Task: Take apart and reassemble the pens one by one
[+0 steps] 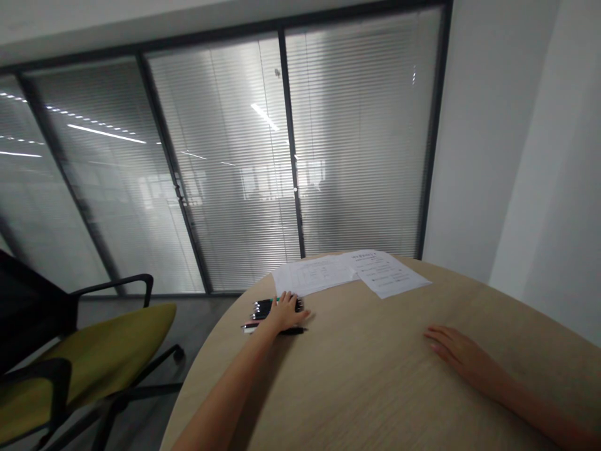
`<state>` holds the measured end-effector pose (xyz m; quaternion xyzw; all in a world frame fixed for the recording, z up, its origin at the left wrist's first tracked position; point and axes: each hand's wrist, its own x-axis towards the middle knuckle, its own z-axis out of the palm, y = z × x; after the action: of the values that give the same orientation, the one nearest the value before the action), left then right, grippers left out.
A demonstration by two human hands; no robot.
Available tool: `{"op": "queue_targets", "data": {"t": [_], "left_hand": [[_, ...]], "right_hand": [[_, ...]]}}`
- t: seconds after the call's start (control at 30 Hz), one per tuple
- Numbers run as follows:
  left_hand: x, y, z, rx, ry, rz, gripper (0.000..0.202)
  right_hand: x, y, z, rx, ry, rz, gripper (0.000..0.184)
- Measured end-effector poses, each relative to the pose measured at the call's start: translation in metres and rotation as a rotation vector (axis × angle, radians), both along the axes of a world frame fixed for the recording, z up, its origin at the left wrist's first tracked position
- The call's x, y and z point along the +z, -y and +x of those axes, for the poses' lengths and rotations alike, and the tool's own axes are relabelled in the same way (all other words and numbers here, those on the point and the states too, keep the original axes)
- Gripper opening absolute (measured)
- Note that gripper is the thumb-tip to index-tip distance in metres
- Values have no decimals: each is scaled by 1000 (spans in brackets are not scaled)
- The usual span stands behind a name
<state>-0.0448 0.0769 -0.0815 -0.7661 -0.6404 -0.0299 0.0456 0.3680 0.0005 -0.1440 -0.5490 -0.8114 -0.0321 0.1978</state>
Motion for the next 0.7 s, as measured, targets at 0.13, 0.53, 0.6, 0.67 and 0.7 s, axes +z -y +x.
{"op": "queue_targets", "data": {"t": [0.13,0.53,0.6,0.67,0.7], "left_hand": [[-3,4,15,-36,-7,2,75],[-2,6,4,-152,-23,-31,79],[-2,5,1,-147,-21,-35,78],[0,6,-2,-143,-18,-35,79],[0,6,-3,-141,-16,-33,81]], "right_hand": [[-1,-2,1,4,22,-17,48],[-3,-2,2,15,15,-3,45],[-2,-1,1,9,23,-7,45],[-1,-1,1,5,25,-5,45],[-1,-1,1,6,23,-5,45]]}}
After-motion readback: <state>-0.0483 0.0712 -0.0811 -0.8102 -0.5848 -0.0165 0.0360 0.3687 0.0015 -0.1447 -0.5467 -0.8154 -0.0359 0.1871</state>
